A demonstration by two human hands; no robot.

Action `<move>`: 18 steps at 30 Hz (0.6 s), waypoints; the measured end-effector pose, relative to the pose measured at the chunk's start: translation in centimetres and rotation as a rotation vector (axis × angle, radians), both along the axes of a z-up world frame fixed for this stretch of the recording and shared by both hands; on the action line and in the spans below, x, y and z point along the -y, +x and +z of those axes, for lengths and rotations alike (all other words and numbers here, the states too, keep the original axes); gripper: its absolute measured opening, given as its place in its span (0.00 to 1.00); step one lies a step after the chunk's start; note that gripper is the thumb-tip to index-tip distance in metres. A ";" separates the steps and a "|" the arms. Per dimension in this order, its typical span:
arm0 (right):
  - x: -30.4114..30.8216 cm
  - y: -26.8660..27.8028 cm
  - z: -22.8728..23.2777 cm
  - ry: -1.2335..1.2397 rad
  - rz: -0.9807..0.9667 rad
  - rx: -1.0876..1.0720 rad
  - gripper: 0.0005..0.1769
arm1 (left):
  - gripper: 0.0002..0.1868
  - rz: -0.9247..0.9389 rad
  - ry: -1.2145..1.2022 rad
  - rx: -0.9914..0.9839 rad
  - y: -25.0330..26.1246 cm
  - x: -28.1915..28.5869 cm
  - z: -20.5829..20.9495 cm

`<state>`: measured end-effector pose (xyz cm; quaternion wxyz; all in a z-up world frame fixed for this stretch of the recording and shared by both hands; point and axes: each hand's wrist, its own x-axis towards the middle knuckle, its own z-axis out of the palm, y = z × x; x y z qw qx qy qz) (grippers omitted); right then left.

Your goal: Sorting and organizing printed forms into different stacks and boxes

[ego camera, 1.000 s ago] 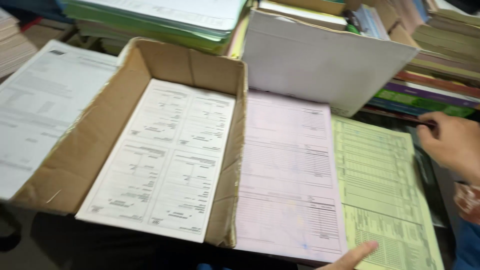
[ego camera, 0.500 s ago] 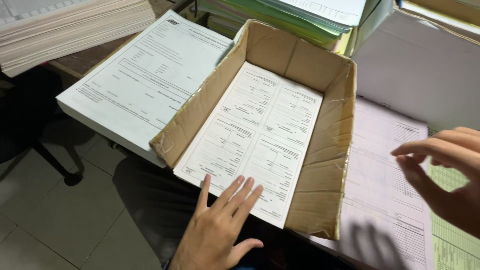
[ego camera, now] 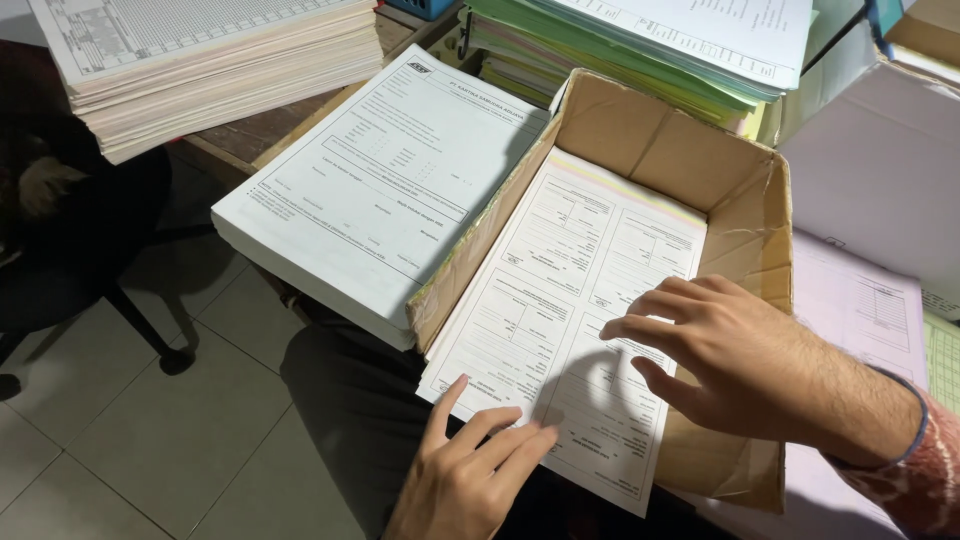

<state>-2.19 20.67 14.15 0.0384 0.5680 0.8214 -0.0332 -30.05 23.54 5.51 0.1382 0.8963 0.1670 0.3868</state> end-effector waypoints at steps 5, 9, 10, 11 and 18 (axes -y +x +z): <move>-0.8 -0.4 0.0 0.038 0.028 -0.046 0.19 | 0.13 -0.105 -0.018 -0.059 -0.1 -0.6 0.0; -0.9 -0.4 -0.2 0.035 0.021 -0.046 0.18 | 0.06 -0.117 -0.007 -0.020 0.3 -0.4 1.5; -0.8 -0.4 -0.3 0.057 0.026 -0.051 0.17 | 0.07 -0.110 -0.010 0.021 0.4 -0.5 1.9; -0.8 -0.3 -0.3 0.080 0.031 -0.057 0.17 | 0.08 -0.102 -0.013 0.061 0.5 -0.5 2.2; -0.5 0.0 -0.1 0.107 0.037 -0.072 0.16 | 0.10 -0.028 0.196 0.012 2.0 -0.8 1.4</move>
